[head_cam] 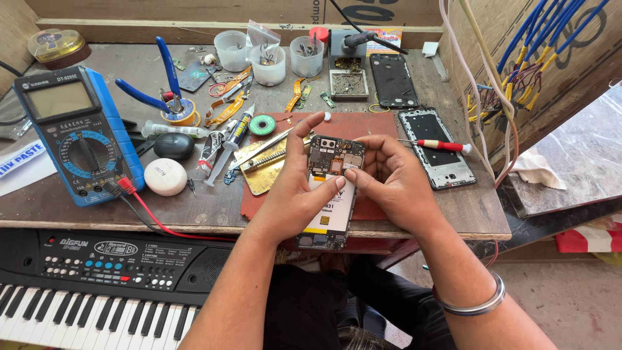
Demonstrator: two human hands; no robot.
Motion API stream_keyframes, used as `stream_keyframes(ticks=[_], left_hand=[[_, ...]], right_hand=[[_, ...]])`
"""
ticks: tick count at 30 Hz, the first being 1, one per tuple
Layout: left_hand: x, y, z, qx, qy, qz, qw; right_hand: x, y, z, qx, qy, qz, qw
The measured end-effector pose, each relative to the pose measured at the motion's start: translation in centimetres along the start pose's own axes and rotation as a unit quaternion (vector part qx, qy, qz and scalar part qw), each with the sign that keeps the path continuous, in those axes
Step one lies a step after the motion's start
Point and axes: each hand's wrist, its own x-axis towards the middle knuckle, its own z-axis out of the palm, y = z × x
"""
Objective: The person repeatedly connects a USB cable to a disassembled smartphone, then removes the cable and reattaches the phone's back cover. They continue to handle the phone and its components on a cluttered workbench.
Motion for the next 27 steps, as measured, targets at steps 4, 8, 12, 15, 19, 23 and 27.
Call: stream_keyframes(ticks=[4,8,12,15,19,23,27], left_hand=[[0.0,-0.1,-0.1,0.026,-0.012,0.027,0.999],[-0.2,0.1,-0.4,-0.065,-0.022,-0.015,0.998],[0.0,0.1,-0.1,-0.075,-0.018,-0.03,0.997],[0.9,0.0,3.3,-0.013,-0.025,-0.031,0.999],[0.2,0.7,3.0,0.014,-0.019,-0.028,0.999],[0.5,1.4,4.3,-0.042,0.023,-0.042,0.998],[0.2,1.6,4.2,-0.141,0.12,-0.016,0.983]], right_hand=[[-0.2,0.3,0.0,0.015,-0.002,-0.036,0.999],[-0.3,0.4,-0.3,0.038,0.011,-0.052,0.998],[-0.1,0.6,-0.5,0.072,0.071,-0.078,0.992],[-0.7,0.0,-3.5,0.139,0.121,-0.097,0.978],[-1.1,-0.2,-2.9,0.124,0.129,-0.119,0.977],[-1.9,-1.3,-4.1,0.112,0.148,-0.171,0.968],[-3.1,-2.4,-4.3,0.121,0.197,-0.241,0.943]])
